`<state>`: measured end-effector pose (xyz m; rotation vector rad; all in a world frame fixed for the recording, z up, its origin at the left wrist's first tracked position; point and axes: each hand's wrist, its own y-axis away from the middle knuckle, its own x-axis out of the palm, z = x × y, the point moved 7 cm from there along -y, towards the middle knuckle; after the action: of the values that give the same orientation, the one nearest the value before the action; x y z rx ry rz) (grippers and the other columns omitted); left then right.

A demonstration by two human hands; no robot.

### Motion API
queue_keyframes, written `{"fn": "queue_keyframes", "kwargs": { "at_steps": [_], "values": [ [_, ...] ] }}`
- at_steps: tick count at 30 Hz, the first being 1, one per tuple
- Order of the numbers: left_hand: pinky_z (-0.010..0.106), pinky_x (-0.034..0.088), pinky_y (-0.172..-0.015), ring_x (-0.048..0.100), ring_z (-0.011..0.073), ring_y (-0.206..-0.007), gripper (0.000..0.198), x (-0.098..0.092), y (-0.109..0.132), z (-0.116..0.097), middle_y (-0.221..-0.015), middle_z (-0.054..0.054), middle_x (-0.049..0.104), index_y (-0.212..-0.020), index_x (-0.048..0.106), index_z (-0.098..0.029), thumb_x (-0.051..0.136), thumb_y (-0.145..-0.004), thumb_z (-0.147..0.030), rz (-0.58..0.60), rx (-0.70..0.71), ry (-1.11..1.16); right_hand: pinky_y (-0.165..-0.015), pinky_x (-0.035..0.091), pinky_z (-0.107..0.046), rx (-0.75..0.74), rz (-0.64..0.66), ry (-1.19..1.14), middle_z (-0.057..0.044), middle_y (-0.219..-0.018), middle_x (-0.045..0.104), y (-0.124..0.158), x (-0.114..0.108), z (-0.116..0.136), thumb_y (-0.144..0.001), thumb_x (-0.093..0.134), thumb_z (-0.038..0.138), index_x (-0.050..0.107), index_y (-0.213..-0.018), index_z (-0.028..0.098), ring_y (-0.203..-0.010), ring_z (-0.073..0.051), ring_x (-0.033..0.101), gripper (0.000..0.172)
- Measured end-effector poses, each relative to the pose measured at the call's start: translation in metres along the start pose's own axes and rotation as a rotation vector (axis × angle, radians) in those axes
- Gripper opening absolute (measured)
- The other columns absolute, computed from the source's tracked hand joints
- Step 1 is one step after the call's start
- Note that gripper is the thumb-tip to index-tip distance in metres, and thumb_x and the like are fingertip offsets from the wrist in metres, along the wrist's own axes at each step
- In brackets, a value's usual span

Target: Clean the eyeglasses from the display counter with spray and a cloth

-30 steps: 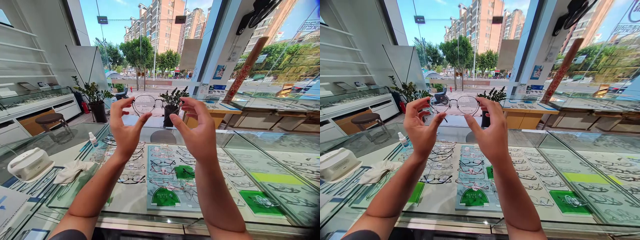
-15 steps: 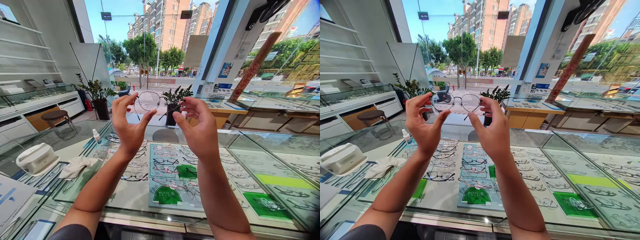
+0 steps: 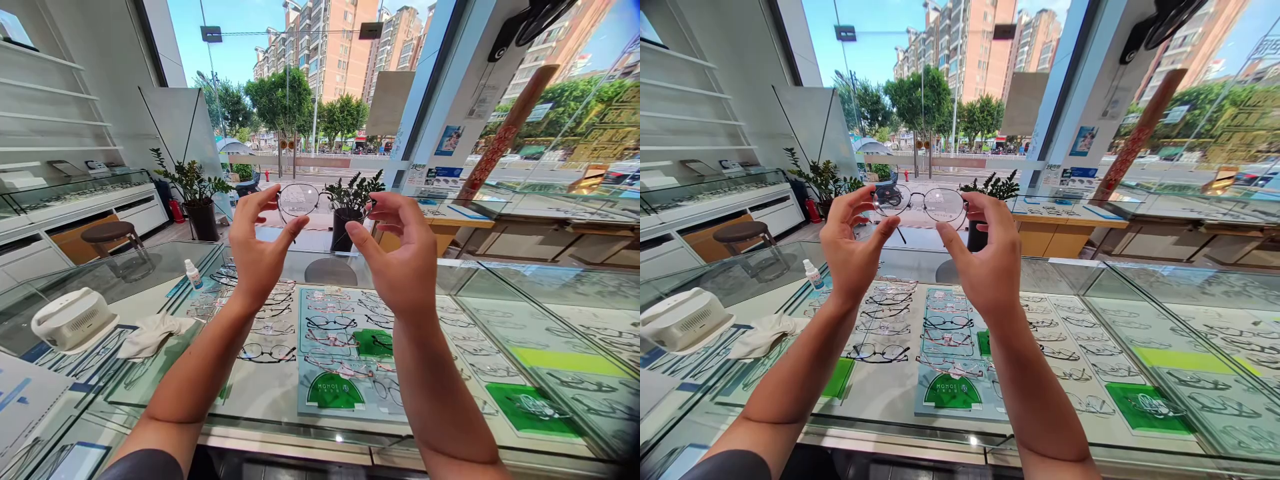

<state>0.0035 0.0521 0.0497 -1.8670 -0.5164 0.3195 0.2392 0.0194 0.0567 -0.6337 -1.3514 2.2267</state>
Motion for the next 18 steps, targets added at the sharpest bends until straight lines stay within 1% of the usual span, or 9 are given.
{"fn": "queue_keyframes", "kwargs": {
  "at_steps": [4, 11, 18],
  "values": [
    [0.036, 0.059, -0.087, 0.074, 0.0229, -0.11, 0.051, 0.001, 0.0, 0.005, -0.128, 0.007, 0.075, -0.135, 0.073, -0.032, 0.087, -0.089, -0.048, 0.008, -0.027, 0.033, -0.098, 0.063, -0.052, -0.004, 0.011, 0.009, -0.006, -0.122, 0.074, 0.0, 0.0, 0.001, -0.095, 0.079, 0.045, 0.068, -0.133, 0.033, -0.109, -0.028, 0.073, 0.041],
    [0.036, 0.061, -0.088, 0.076, 0.0245, -0.116, 0.052, 0.005, 0.0, 0.01, -0.132, 0.008, 0.075, -0.137, 0.072, -0.032, 0.088, -0.09, -0.045, 0.039, -0.054, 0.071, -0.097, 0.063, -0.051, -0.015, 0.013, 0.016, -0.007, -0.126, 0.074, -0.001, -0.003, 0.004, -0.096, 0.077, 0.04, 0.069, -0.133, 0.032, -0.114, -0.028, 0.072, 0.039],
    [0.037, 0.062, -0.089, 0.076, 0.0259, -0.117, 0.051, 0.006, 0.001, 0.014, -0.133, 0.008, 0.076, -0.136, 0.072, -0.031, 0.087, -0.09, -0.046, 0.044, -0.103, 0.084, -0.097, 0.063, -0.051, -0.034, 0.023, 0.001, -0.007, -0.125, 0.074, -0.002, -0.003, 0.006, -0.098, 0.072, 0.036, 0.071, -0.132, 0.031, -0.116, -0.028, 0.072, 0.035]
  ]
}}
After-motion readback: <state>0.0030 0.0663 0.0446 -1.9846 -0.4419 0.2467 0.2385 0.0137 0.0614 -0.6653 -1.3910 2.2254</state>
